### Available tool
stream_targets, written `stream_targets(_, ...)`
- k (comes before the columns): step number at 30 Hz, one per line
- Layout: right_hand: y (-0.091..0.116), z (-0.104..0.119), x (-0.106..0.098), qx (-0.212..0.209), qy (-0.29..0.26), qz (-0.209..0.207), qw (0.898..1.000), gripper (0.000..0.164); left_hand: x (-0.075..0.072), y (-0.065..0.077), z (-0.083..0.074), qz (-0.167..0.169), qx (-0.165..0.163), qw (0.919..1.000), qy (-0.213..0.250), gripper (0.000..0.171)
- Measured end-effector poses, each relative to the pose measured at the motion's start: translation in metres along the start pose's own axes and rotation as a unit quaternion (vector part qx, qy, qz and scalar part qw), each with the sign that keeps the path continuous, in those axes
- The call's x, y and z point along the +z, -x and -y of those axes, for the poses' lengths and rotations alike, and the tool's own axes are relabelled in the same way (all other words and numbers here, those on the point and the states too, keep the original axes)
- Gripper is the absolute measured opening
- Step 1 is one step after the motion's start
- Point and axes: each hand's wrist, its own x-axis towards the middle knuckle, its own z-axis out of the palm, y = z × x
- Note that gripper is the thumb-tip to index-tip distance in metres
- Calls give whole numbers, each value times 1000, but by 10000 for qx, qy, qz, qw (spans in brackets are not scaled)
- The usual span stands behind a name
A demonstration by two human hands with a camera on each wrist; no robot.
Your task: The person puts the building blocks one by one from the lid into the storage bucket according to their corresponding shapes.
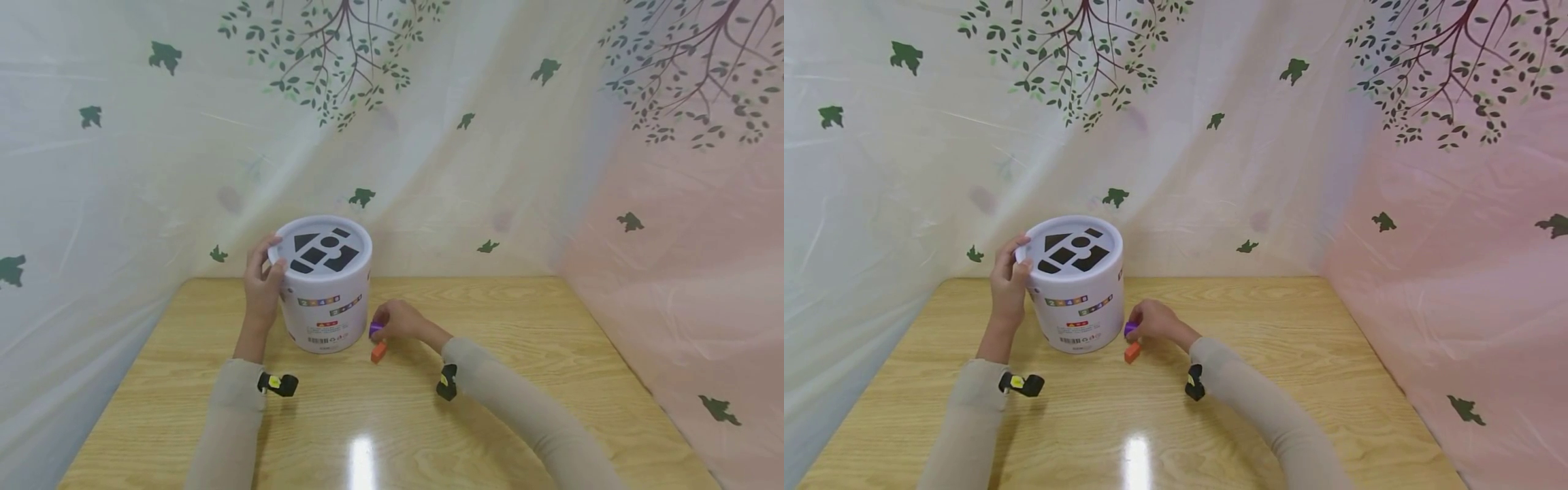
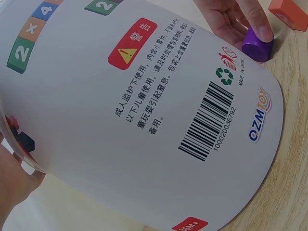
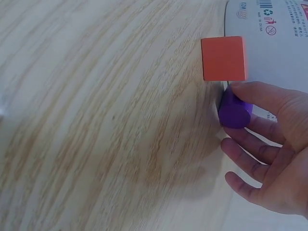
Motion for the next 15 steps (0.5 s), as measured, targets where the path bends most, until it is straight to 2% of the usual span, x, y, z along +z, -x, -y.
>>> stream_targets(3,-2,1,1,-35,82,-11,10000,27,-1,-5,14,-28,41,10000,37,51)
stream_targets(5,-2,2,2,-58,129,-18,9999,27,-2,-6,17,-48,89,9999,53,50)
stream_targets(10,-3,3,3,-95,314,-82,9994,28,-2,-6,18,-76,196,9997,95,49)
stream_targets(15,-2,3,3,-104,334,-100,9993,27,-1,-6,16,-67,162,9998,63,50)
